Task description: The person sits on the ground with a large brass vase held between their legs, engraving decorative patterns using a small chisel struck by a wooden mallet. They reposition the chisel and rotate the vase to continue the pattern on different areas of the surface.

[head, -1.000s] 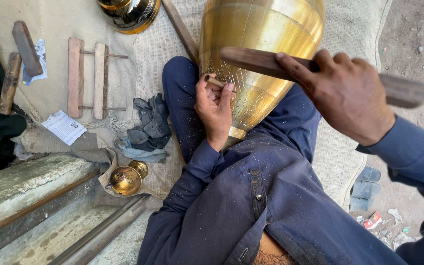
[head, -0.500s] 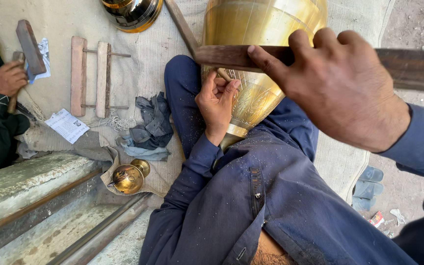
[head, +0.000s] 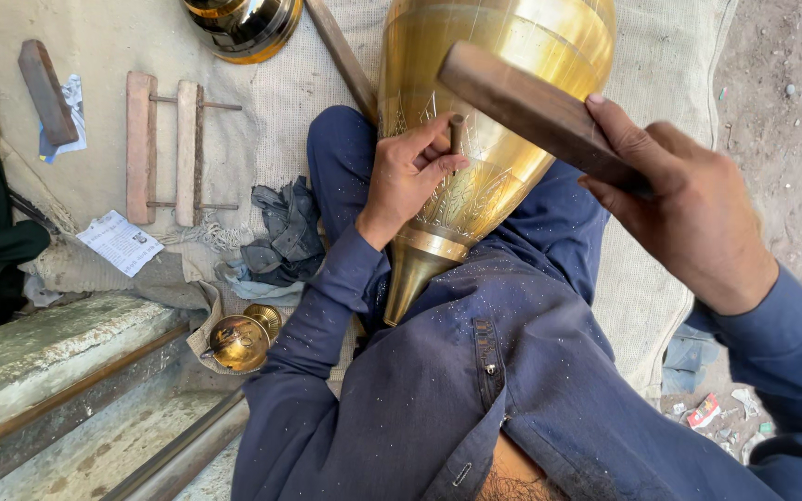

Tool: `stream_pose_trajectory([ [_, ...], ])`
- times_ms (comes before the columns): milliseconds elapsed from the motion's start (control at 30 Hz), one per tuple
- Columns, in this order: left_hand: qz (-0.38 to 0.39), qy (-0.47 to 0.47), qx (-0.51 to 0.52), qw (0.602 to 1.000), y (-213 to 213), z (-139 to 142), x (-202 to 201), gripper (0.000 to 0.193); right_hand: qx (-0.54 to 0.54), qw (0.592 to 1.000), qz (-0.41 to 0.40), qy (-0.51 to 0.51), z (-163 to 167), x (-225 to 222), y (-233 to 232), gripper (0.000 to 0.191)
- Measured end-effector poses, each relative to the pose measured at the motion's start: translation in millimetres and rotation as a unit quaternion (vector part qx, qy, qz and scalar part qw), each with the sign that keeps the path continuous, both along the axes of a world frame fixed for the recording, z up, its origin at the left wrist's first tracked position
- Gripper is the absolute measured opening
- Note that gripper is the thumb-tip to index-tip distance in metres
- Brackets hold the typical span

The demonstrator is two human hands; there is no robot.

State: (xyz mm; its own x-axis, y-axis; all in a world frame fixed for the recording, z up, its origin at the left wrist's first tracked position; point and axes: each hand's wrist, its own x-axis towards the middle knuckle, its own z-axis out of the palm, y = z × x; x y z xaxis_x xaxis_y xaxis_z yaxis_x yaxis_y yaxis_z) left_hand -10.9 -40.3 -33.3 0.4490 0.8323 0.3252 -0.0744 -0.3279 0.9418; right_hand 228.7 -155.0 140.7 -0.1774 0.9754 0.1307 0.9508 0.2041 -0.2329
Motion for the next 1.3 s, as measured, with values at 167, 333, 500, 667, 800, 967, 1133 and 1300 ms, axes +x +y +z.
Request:
stream_pose_trajectory([
  [167, -0.083, 0.044, 0.026, 0.995, 16.6, 6.0, -0.6, 0.054, -0.05, 0.99, -0.074, 0.112, -29.5, 4.1, -21.0, 0.07],
  [333, -0.165, 0.103, 0.038, 0.98, 29.6, 11.2, 1.2, 0.053, -0.035, 0.973, -0.116, 0.195, -54.5, 4.3, -45.6, 0.075],
  [500, -0.217, 0.146, 0.033, 0.965, 39.1, 15.3, 3.4, 0.052, -0.046, 0.973, -0.129, 0.188, -91.4, 4.5, -63.3, 0.081],
  [667, -0.234, 0.145, 0.128, 0.953, 43.9, 18.1, 5.6, 0.051, -0.038, 0.967, -0.197, 0.16, -125.4, -1.2, -79.5, 0.083],
  [800, -0.244, 0.178, 0.15, 0.942, 45.2, 21.2, 4.2, 0.046, 0.046, 0.924, -0.251, 0.284, -150.6, -8.0, -92.7, 0.086],
  [967, -0.274, 0.2, 0.149, 0.929, 47.1, 27.1, 5.0, 0.047, 0.101, 0.939, -0.189, 0.27, -172.5, -0.5, -101.2, 0.082],
  [1133, -0.278, 0.187, 0.146, 0.931, 45.2, 31.5, 8.7, 0.044, 0.103, 0.928, -0.229, 0.276, -174.2, 0.1, -97.9, 0.058],
  [1300, -0.264, 0.217, 0.122, 0.932, 43.4, 28.5, 8.9, 0.043, 0.072, 0.899, -0.245, 0.356, -156.2, -7.2, -94.4, 0.081],
])
